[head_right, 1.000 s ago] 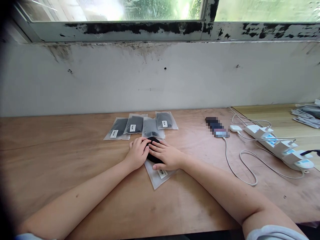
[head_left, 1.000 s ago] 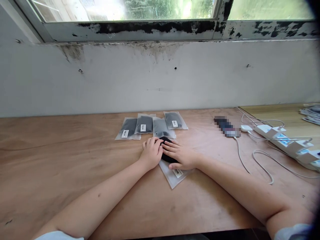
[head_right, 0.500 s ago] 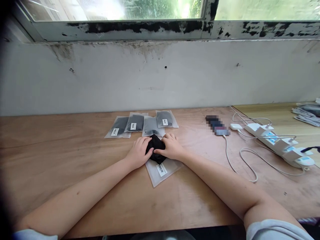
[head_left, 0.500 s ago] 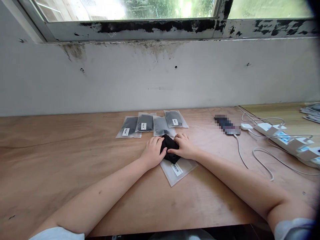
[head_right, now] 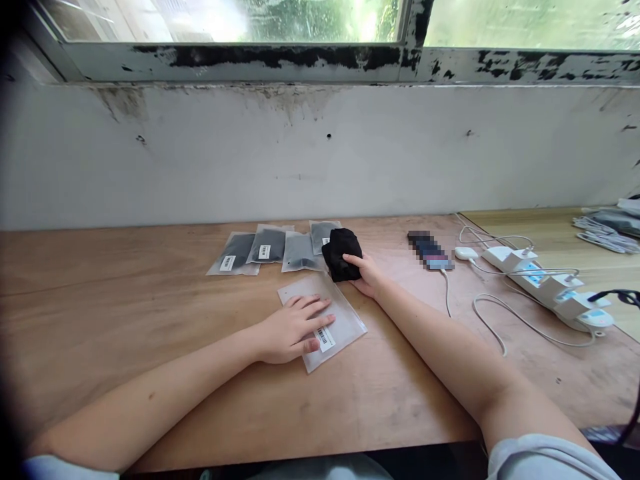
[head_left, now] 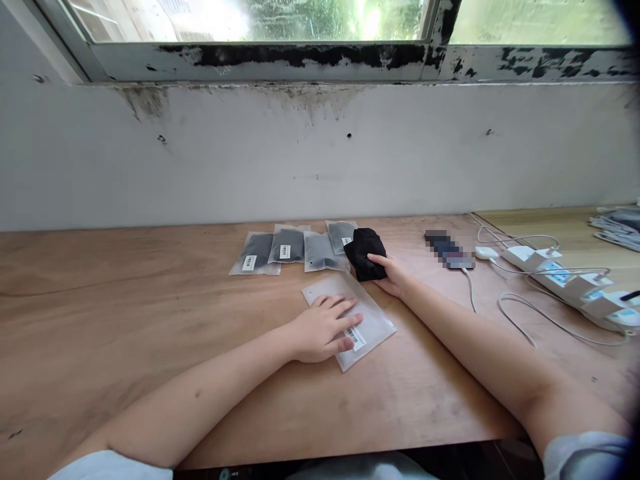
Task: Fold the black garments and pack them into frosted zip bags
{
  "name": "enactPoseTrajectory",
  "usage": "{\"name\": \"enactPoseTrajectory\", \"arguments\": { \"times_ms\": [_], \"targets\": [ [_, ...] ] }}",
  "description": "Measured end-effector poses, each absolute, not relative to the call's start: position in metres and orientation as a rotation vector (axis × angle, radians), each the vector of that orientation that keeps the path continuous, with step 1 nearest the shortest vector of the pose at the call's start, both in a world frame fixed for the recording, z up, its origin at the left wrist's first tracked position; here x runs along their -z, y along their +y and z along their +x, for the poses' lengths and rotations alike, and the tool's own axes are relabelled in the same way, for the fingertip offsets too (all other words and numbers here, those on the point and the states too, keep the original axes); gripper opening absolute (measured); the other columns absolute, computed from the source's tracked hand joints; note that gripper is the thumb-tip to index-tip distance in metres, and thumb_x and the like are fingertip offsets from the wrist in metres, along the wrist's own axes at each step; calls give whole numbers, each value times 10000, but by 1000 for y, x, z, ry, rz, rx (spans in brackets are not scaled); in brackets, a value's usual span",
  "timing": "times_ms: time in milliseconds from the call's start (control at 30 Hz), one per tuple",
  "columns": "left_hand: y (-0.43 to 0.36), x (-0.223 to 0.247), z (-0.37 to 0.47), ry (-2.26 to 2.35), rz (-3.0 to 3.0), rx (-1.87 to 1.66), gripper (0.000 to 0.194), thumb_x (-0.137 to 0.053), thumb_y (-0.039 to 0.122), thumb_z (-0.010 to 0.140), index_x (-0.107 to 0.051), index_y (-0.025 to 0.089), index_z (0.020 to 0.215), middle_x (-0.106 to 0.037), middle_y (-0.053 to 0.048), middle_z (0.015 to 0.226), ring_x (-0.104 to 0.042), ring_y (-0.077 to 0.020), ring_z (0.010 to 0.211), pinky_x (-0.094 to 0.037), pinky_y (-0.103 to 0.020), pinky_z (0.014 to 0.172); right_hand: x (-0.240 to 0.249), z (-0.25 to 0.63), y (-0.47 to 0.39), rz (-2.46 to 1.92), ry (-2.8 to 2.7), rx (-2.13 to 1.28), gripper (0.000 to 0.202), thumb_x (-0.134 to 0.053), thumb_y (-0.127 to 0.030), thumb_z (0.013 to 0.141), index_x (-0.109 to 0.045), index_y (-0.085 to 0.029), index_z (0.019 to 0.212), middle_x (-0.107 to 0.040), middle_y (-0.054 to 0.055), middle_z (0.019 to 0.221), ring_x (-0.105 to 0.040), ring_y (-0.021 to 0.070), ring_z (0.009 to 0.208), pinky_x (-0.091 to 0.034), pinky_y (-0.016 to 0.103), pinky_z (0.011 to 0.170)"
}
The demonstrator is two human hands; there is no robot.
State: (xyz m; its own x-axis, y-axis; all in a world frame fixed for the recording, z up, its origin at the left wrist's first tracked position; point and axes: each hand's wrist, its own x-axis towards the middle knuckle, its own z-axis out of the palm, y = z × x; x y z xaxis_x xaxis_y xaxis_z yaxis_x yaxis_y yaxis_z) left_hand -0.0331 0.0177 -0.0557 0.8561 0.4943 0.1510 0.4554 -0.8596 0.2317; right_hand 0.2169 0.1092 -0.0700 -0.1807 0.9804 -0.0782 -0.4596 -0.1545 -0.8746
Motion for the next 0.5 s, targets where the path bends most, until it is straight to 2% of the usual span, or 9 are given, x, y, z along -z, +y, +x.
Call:
{"name": "enactPoseTrajectory", "arguments": {
  "times_ms": [67,133,233,333,400,500],
  "targets": [
    [21,52,-32,759,2795,-289,431,-342,542,1015,-648,320,1221,-576,-79,1385,-481,-296,1292,-350,-482,1079,75,221,115,-857,-800,-1599,413,-769,-227,715,-631,-217,1104,-745,47,1082,-710,214,989,-587,355,890],
    [25,51,-33,868,2757,-356,472,-310,519,1023,-695,258,947,-666,-93,1126,-574,-268,1089,-408,-452,982,77,221,117,-854,-797,-1609,427,-768,-231,717,-628,-218,1121,-743,49,1093,-708,214,1001,-585,360,902],
    [28,54,-29,1112,2718,-446,528,-330,541,1005,-615,215,703,-608,-75,802,-582,-235,815,-453,-399,796,76,218,113,-804,-878,-1641,460,-775,-243,716,-623,-221,1149,-740,55,1117,-706,224,1013,-584,388,909],
    [23,58,-19,1359,2605,-408,561,-422,682,921,-572,213,654,-546,-48,697,-550,-214,667,-452,-372,657,75,218,108,-740,-909,-1678,501,-780,-214,704,-616,-236,1177,-733,49,1158,-705,228,1019,-586,408,909],
    [17,61,-11,1489,2573,-374,556,-512,726,847,-576,210,651,-561,-64,735,-569,-239,704,-468,-389,655,74,219,106,-719,-913,-1725,506,-775,-201,702,-622,-229,1184,-735,56,1161,-706,236,1019,-585,418,915],
    [12,66,-3,1556,2651,-466,356,-640,528,828,-609,201,690,-621,-126,970,-579,-329,985,-495,-459,795,74,221,103,-720,-945,-1804,483,-766,-219,710,-640,-200,1176,-748,73,1116,-714,242,990,-587,405,913]
  ]
}}
